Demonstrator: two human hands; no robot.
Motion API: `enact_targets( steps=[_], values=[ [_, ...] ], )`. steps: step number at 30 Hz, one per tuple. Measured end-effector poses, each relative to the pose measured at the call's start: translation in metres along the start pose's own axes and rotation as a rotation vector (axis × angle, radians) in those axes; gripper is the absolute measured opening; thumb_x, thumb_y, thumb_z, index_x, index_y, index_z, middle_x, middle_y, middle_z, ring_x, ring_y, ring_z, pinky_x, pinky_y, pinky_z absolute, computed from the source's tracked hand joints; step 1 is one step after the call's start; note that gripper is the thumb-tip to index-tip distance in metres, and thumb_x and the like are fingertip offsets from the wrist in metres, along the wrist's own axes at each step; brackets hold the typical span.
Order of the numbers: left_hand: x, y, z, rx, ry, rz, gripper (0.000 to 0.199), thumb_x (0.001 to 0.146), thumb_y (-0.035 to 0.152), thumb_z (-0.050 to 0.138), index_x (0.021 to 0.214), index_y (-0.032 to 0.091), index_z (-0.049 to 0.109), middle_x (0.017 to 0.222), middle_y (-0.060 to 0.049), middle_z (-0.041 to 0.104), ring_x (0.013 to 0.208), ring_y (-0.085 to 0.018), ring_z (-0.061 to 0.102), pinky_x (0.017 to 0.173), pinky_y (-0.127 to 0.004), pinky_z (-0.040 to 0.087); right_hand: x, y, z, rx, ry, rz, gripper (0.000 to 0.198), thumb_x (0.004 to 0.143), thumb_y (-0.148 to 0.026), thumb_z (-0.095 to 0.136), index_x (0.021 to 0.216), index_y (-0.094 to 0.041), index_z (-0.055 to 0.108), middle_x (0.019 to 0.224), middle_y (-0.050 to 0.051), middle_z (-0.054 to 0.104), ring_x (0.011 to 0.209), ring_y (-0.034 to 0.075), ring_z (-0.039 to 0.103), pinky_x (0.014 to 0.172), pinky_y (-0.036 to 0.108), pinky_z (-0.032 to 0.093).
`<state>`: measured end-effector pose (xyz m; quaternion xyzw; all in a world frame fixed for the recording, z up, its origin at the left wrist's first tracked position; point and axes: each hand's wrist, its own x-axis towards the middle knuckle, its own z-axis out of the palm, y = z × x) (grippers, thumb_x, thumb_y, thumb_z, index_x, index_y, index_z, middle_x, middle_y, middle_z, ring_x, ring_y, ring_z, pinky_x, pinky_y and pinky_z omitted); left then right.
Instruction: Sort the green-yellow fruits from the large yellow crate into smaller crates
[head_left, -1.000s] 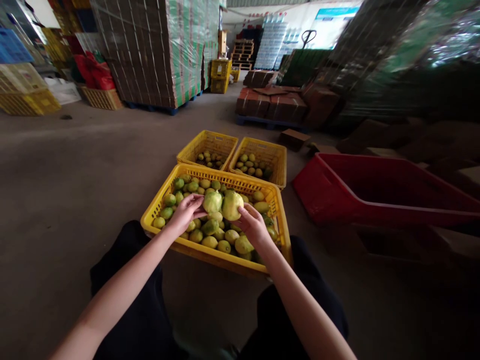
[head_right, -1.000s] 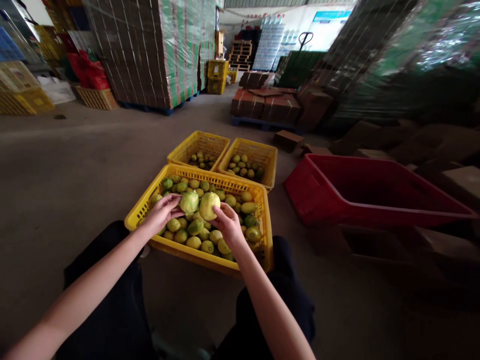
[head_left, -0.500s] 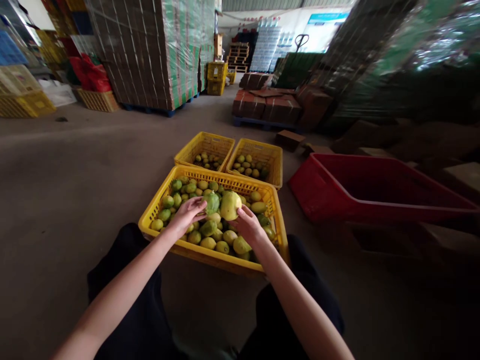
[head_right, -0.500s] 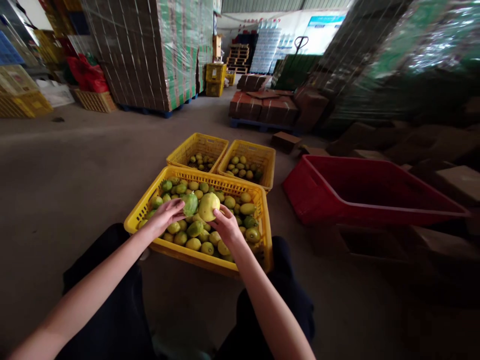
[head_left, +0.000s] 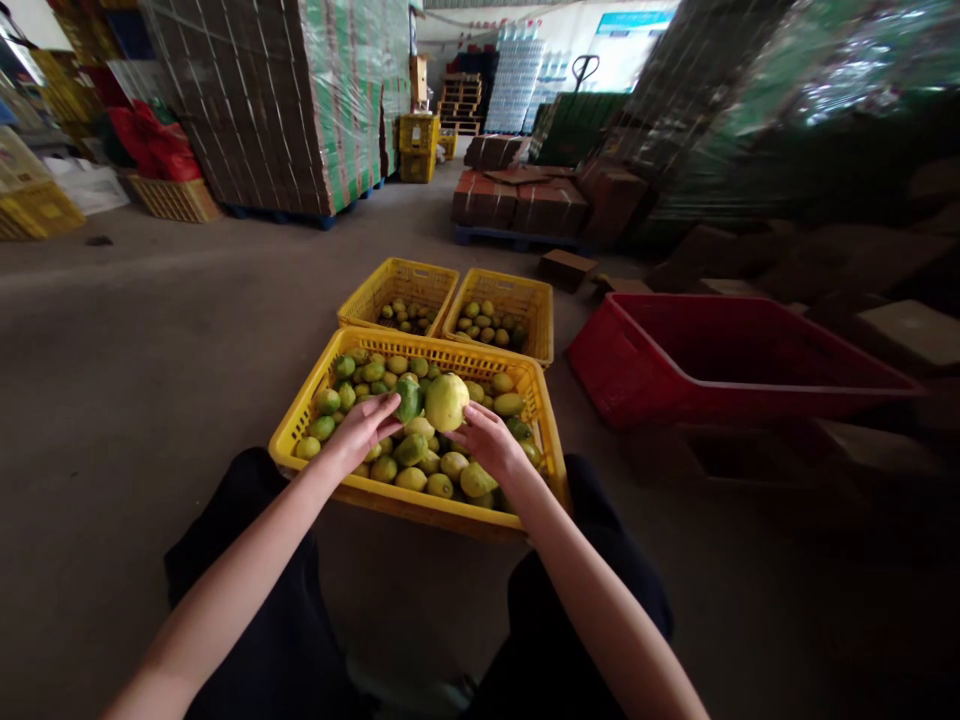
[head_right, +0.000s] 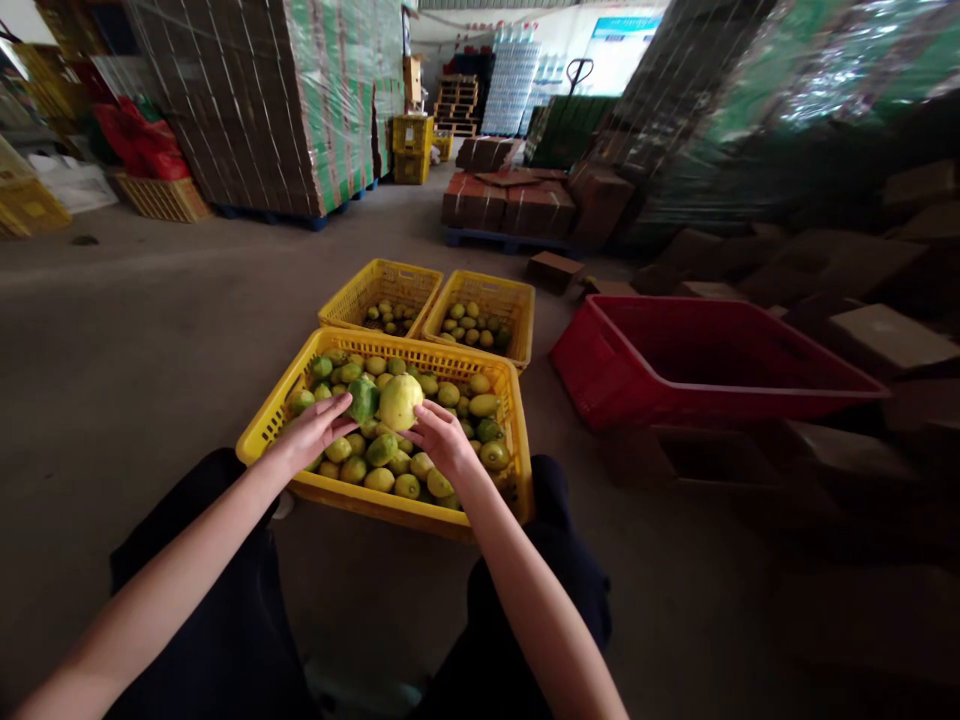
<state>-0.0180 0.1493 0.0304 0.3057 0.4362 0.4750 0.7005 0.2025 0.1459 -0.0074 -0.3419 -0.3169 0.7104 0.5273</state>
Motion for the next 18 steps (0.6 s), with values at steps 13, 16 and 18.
enact_targets(
  steps=[13, 16, 18],
  values=[
    [0.0035, 0.0059, -0.0018, -0.087, 0.025, -0.038, 0.017, 0.076, 0.018, 0.084, 0.078, 0.016, 0.068, 0.076, 0.0, 0.07, 0.068, -0.009, 0.065, 0.068, -0.017, 0.055, 0.003, 0.0028, -0.0071, 0.074, -0.044, 0.032, 0.028, 0.078, -0.04, 0.082, 0.097, -0.023, 0.071, 0.088, 0.0, 0.08, 0.081, 0.021, 0.077, 0.075, 0.033, 0.064],
    [0.0048, 0.0047, -0.0028, -0.117, 0.041, -0.083, 0.007, 0.08, 0.013, 0.077, 0.081, 0.016, 0.07, 0.083, -0.003, 0.073, 0.073, -0.012, 0.068, 0.073, -0.021, 0.059, 0.0042, 0.0027, -0.0084, 0.044, -0.047, 0.042, 0.03, 0.081, -0.045, 0.078, 0.099, -0.022, 0.071, 0.088, 0.003, 0.08, 0.086, 0.022, 0.077, 0.076, 0.033, 0.064],
    [0.0063, 0.0026, -0.0044, -0.128, 0.038, -0.1, 0.003, 0.083, 0.014, 0.073, 0.084, 0.016, 0.07, 0.087, -0.005, 0.075, 0.081, -0.015, 0.071, 0.079, -0.024, 0.061, 0.0027, 0.0016, -0.0066, 0.027, -0.046, 0.037, 0.035, 0.077, -0.048, 0.081, 0.099, -0.022, 0.072, 0.09, 0.003, 0.081, 0.087, 0.023, 0.077, 0.077, 0.034, 0.064]
  ],
)
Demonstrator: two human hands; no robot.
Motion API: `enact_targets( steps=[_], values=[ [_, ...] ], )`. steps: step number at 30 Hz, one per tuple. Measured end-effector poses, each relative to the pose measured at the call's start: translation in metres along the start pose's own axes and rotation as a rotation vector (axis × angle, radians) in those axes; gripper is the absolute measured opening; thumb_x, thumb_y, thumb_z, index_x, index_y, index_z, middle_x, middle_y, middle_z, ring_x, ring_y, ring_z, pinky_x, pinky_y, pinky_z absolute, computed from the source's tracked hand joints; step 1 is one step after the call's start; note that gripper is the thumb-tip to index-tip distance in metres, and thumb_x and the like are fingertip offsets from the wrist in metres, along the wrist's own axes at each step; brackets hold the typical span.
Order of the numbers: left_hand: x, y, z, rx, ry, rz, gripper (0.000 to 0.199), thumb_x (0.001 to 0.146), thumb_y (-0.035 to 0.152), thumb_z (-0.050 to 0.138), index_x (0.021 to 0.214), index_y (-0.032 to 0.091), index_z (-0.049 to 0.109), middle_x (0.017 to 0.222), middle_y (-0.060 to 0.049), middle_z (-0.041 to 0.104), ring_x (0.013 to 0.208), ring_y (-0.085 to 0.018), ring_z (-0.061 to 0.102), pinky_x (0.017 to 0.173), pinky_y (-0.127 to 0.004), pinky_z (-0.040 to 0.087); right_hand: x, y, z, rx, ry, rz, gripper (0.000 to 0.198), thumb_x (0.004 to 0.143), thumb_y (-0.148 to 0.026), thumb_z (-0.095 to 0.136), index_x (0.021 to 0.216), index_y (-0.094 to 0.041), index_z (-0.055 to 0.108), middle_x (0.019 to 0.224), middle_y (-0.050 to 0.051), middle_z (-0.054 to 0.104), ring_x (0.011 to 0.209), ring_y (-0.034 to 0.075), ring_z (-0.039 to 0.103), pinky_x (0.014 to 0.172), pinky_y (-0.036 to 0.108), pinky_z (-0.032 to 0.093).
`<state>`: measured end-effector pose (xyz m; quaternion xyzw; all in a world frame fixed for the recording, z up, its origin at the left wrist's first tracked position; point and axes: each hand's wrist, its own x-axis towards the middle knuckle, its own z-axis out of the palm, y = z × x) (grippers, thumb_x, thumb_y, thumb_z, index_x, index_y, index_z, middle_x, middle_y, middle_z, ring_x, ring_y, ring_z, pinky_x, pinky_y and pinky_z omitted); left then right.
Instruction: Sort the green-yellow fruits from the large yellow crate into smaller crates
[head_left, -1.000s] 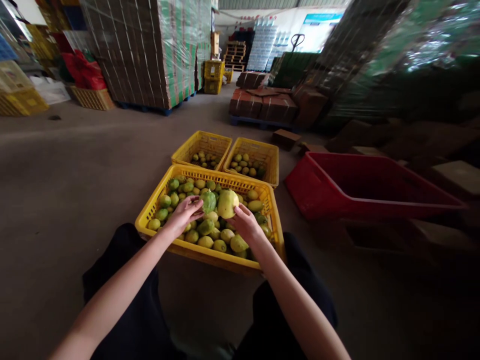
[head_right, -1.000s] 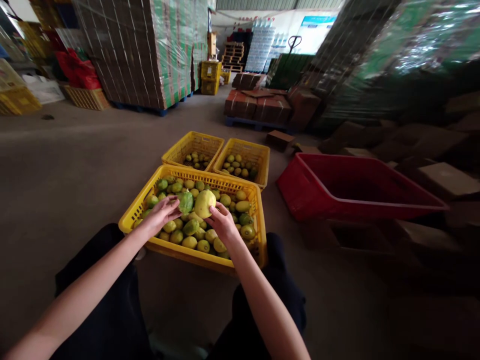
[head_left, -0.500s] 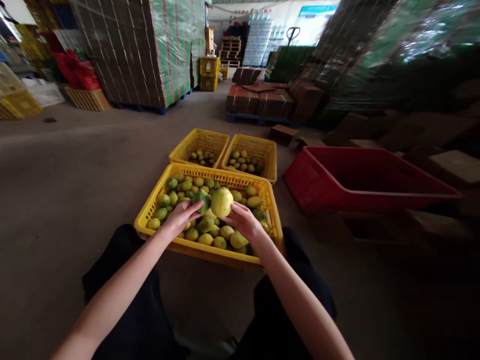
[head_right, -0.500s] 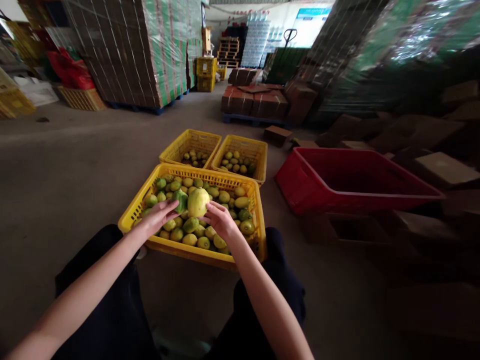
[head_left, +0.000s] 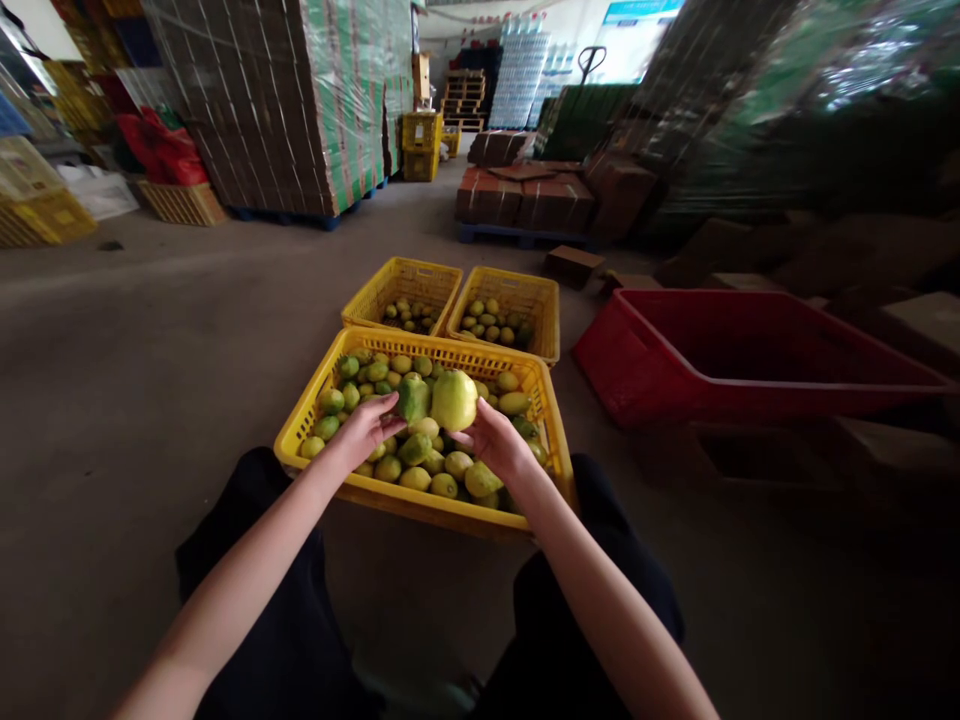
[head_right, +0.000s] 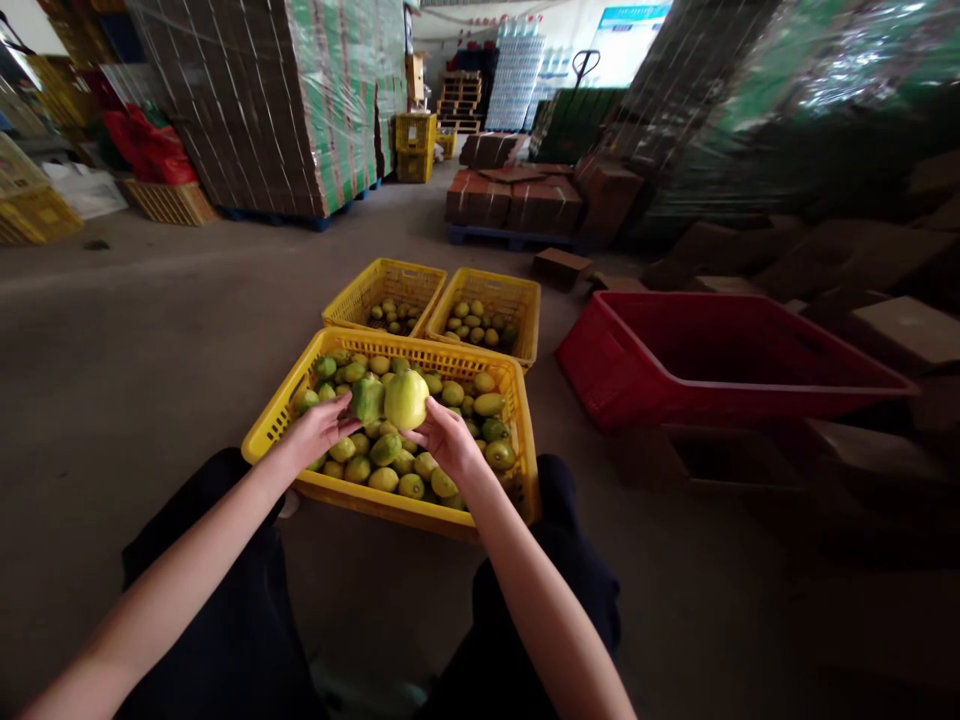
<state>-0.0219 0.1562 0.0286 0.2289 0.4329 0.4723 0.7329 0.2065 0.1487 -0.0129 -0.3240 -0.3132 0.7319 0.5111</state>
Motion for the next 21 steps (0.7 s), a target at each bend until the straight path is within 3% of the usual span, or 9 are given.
enact_targets(
  steps=[4, 8, 15, 21],
  values=[
    [0.004, -0.004, -0.002, -0.009, -0.025, -0.025, 0.003, 0.087, 0.017, 0.068, 0.09, 0.018, 0.068, 0.096, -0.008, 0.076, 0.102, -0.022, 0.073, 0.095, -0.036, 0.061, -0.006, -0.002, 0.007, -0.019, -0.029, -0.006, 0.044, 0.068, -0.052, 0.088, 0.096, -0.022, 0.074, 0.092, 0.005, 0.081, 0.091, 0.027, 0.077, 0.078, 0.038, 0.064],
    [0.004, -0.007, 0.003, 0.016, -0.048, -0.08, 0.011, 0.087, 0.023, 0.07, 0.094, 0.015, 0.071, 0.105, -0.013, 0.077, 0.11, -0.026, 0.071, 0.098, -0.039, 0.06, -0.008, -0.003, 0.012, -0.033, -0.053, 0.021, 0.046, 0.068, -0.055, 0.087, 0.095, -0.021, 0.074, 0.092, 0.007, 0.08, 0.096, 0.028, 0.076, 0.078, 0.037, 0.063],
    [-0.003, -0.008, 0.007, 0.09, -0.084, -0.005, 0.013, 0.081, 0.02, 0.08, 0.092, 0.017, 0.073, 0.108, -0.009, 0.078, 0.112, -0.024, 0.071, 0.102, -0.039, 0.057, -0.008, -0.006, 0.017, 0.002, -0.036, 0.035, 0.046, 0.068, -0.052, 0.085, 0.102, -0.025, 0.071, 0.1, 0.004, 0.08, 0.099, 0.028, 0.075, 0.084, 0.042, 0.063],
    [-0.001, -0.006, 0.003, 0.057, -0.093, -0.023, 0.015, 0.082, 0.028, 0.081, 0.088, 0.016, 0.073, 0.1, -0.009, 0.078, 0.109, -0.023, 0.071, 0.097, -0.032, 0.058, -0.01, -0.005, 0.02, 0.02, -0.09, 0.049, 0.055, 0.065, -0.06, 0.086, 0.104, -0.023, 0.072, 0.099, 0.009, 0.079, 0.101, 0.032, 0.074, 0.086, 0.044, 0.062]
  ],
)
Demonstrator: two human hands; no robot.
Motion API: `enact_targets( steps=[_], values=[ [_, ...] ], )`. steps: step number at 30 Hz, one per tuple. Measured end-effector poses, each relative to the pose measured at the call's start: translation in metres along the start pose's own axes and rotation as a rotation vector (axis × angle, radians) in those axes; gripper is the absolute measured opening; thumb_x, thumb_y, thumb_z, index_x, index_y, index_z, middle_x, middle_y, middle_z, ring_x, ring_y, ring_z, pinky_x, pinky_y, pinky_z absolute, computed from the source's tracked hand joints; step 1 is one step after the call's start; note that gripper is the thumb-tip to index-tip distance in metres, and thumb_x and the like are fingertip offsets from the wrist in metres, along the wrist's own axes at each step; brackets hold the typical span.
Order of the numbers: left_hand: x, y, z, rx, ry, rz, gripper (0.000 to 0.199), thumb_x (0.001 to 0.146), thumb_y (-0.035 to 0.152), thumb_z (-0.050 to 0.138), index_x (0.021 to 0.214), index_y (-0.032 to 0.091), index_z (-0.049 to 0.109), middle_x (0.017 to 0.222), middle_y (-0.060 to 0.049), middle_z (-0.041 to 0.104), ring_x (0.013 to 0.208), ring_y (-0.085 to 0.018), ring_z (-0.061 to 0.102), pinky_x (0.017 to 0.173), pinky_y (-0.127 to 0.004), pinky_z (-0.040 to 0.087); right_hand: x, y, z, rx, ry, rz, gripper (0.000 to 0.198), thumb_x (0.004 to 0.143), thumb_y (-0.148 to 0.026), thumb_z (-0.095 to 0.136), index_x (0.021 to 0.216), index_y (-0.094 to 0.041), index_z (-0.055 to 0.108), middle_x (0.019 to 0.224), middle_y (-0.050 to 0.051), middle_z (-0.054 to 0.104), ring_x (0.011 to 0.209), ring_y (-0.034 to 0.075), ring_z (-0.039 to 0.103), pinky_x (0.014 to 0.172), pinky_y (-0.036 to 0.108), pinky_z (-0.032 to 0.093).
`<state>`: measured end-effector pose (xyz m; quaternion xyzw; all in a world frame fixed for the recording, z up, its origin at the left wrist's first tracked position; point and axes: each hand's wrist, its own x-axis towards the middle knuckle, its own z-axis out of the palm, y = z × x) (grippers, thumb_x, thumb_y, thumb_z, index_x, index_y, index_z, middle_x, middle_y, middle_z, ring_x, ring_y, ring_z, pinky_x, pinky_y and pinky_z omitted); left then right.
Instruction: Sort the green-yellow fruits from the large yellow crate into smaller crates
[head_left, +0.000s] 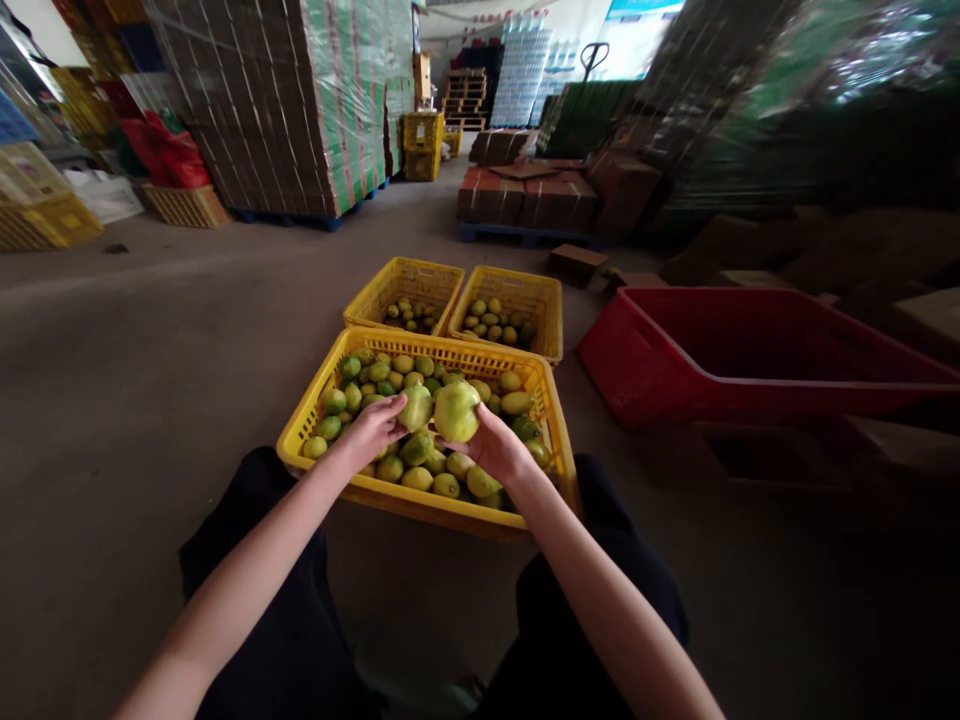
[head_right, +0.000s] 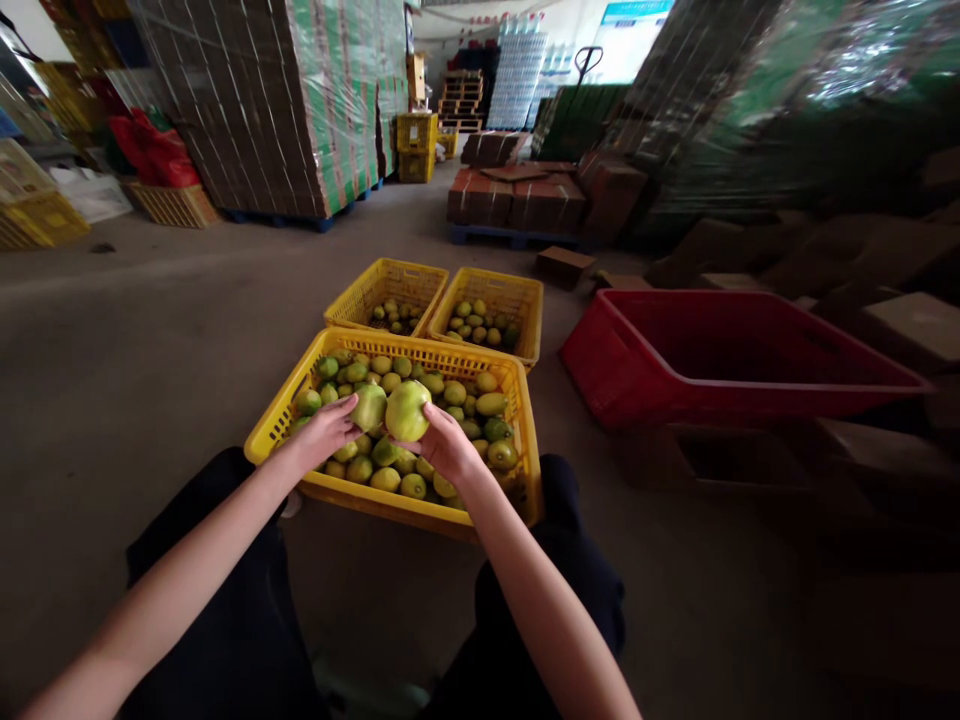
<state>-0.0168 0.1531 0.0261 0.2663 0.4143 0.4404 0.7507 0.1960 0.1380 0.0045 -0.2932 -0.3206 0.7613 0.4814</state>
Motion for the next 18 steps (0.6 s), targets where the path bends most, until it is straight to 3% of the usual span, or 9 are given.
enact_targets(
  steps=[8, 13, 18],
  values=[
    [-0.004, 0.004, 0.006, -0.078, 0.031, -0.04, 0.013, 0.09, 0.022, 0.071, 0.1, 0.015, 0.074, 0.106, -0.009, 0.077, 0.106, -0.023, 0.072, 0.095, -0.033, 0.062, 0.002, 0.006, -0.002, -0.031, 0.086, -0.055, 0.05, 0.057, -0.055, 0.093, 0.09, -0.024, 0.071, 0.091, 0.006, 0.079, 0.091, 0.03, 0.076, 0.083, 0.046, 0.063],
    [-0.001, 0.004, 0.003, -0.109, 0.043, -0.031, 0.019, 0.094, 0.02, 0.066, 0.111, 0.015, 0.073, 0.112, -0.01, 0.076, 0.108, -0.023, 0.072, 0.095, -0.034, 0.062, 0.006, 0.011, -0.002, -0.041, 0.104, -0.102, 0.053, 0.058, -0.057, 0.091, 0.096, -0.027, 0.071, 0.099, 0.007, 0.08, 0.101, 0.031, 0.074, 0.081, 0.042, 0.063],
    [0.0, 0.003, 0.007, -0.054, 0.053, -0.045, 0.017, 0.095, 0.03, 0.066, 0.101, 0.016, 0.073, 0.107, -0.01, 0.077, 0.11, -0.023, 0.071, 0.092, -0.033, 0.062, 0.009, 0.011, -0.004, -0.029, 0.106, -0.038, 0.049, 0.061, -0.056, 0.091, 0.094, -0.026, 0.073, 0.089, 0.003, 0.08, 0.09, 0.025, 0.077, 0.075, 0.034, 0.063]
  ],
)
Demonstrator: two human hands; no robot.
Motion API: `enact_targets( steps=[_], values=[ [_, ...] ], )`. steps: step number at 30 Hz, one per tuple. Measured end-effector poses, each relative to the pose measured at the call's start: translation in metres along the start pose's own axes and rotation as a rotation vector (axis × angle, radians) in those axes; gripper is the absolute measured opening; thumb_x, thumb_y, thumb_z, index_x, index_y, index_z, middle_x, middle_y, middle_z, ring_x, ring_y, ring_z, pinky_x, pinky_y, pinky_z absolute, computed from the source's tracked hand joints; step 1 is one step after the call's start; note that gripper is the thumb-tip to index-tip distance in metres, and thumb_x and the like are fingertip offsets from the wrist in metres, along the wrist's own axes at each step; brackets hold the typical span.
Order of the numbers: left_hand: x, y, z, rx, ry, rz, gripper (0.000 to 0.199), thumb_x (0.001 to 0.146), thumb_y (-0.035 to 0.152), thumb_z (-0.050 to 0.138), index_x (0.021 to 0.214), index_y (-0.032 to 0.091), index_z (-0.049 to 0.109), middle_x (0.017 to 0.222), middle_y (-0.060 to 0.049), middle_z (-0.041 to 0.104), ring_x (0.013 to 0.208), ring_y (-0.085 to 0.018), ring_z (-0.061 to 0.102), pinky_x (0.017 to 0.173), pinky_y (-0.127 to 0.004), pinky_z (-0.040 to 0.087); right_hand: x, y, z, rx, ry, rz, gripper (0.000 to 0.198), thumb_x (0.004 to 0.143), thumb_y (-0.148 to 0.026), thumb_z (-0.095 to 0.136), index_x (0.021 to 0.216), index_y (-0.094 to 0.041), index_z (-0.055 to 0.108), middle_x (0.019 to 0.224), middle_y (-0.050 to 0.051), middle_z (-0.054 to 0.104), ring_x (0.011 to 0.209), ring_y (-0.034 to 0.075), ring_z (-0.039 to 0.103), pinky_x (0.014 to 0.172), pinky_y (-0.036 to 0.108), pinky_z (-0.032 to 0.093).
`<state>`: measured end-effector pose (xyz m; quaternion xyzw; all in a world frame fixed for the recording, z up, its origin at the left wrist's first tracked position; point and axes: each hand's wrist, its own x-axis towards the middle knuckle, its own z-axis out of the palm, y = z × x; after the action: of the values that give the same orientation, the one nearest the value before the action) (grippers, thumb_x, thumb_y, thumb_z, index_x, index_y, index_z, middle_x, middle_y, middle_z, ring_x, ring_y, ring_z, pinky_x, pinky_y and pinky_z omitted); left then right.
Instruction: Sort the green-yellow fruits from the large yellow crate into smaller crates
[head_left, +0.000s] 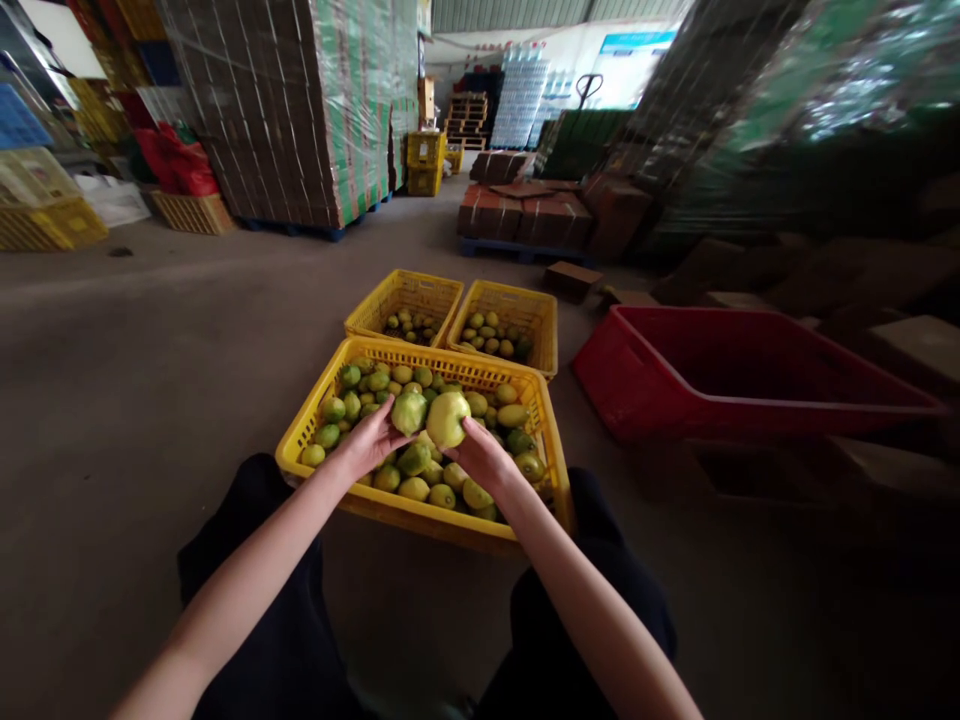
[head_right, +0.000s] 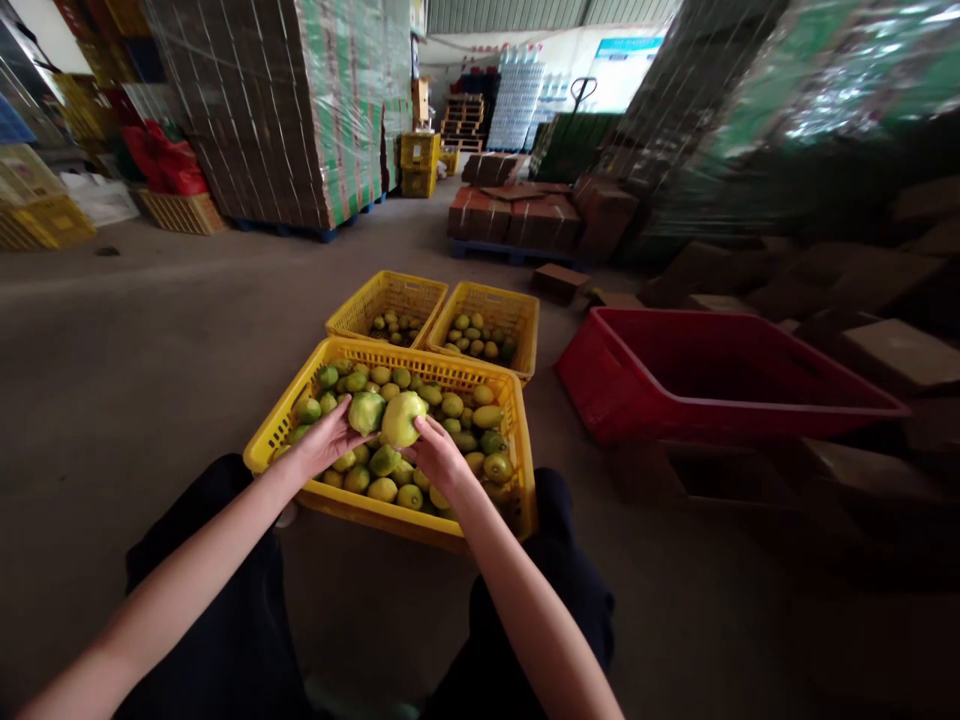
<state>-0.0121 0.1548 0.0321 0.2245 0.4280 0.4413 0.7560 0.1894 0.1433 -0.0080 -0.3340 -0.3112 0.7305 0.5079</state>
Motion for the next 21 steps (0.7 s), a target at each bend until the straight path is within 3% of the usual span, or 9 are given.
enact_targets(
  steps=[5, 9, 11, 14, 17, 21],
  values=[
    [-0.002, -0.004, -0.001, 0.232, -0.051, 0.161, 0.015, 0.077, 0.021, 0.084, 0.087, 0.018, 0.074, 0.098, -0.006, 0.077, 0.111, -0.026, 0.07, 0.091, -0.033, 0.06, -0.001, 0.0, -0.002, -0.018, -0.007, 0.047, 0.041, 0.066, -0.049, 0.091, 0.087, -0.019, 0.074, 0.081, 0.005, 0.079, 0.071, 0.021, 0.075, 0.064, 0.03, 0.062],
    [0.001, -0.007, -0.007, 0.425, -0.035, 0.264, 0.032, 0.063, 0.014, 0.091, 0.091, 0.019, 0.075, 0.096, -0.004, 0.076, 0.111, -0.028, 0.068, 0.099, -0.037, 0.055, -0.003, 0.004, 0.001, -0.123, 0.041, -0.001, 0.04, 0.065, -0.042, 0.092, 0.091, -0.017, 0.075, 0.083, 0.007, 0.078, 0.071, 0.022, 0.074, 0.066, 0.034, 0.063],
    [0.003, -0.007, -0.01, 0.499, -0.024, 0.377, 0.046, 0.056, 0.014, 0.094, 0.098, 0.02, 0.076, 0.108, -0.005, 0.074, 0.113, -0.029, 0.066, 0.1, -0.04, 0.054, -0.003, 0.004, 0.004, -0.229, 0.107, -0.126, 0.049, 0.057, -0.033, 0.096, 0.1, -0.019, 0.074, 0.09, 0.005, 0.078, 0.079, 0.023, 0.074, 0.075, 0.037, 0.063],
    [0.001, -0.005, -0.013, 0.626, -0.058, 0.601, 0.057, 0.054, 0.018, 0.095, 0.107, 0.023, 0.077, 0.124, -0.009, 0.065, 0.12, -0.029, 0.061, 0.103, -0.039, 0.052, -0.005, 0.002, 0.007, -0.499, 0.193, -0.44, 0.068, 0.05, -0.019, 0.096, 0.113, -0.026, 0.072, 0.109, 0.005, 0.076, 0.102, 0.03, 0.07, 0.094, 0.046, 0.058],
    [-0.007, -0.002, -0.012, 0.713, -0.103, 0.739, 0.058, 0.058, 0.02, 0.095, 0.113, 0.026, 0.077, 0.124, -0.009, 0.063, 0.123, -0.029, 0.058, 0.109, -0.037, 0.047, -0.012, -0.001, 0.007, -0.812, 0.209, -0.698, 0.064, 0.062, -0.021, 0.09, 0.122, -0.029, 0.069, 0.13, 0.008, 0.069, 0.125, 0.034, 0.061, 0.112, 0.054, 0.046],
    [-0.016, 0.0, -0.008, 0.765, -0.123, 0.764, 0.056, 0.063, 0.023, 0.093, 0.117, 0.028, 0.076, 0.125, -0.009, 0.063, 0.124, -0.028, 0.057, 0.11, -0.035, 0.045, -0.019, -0.001, 0.003, -1.055, 0.174, -0.874, 0.058, 0.078, -0.02, 0.075, 0.133, -0.031, 0.063, 0.14, 0.01, 0.061, 0.133, 0.034, 0.055, 0.117, 0.058, 0.041]
  ],
)
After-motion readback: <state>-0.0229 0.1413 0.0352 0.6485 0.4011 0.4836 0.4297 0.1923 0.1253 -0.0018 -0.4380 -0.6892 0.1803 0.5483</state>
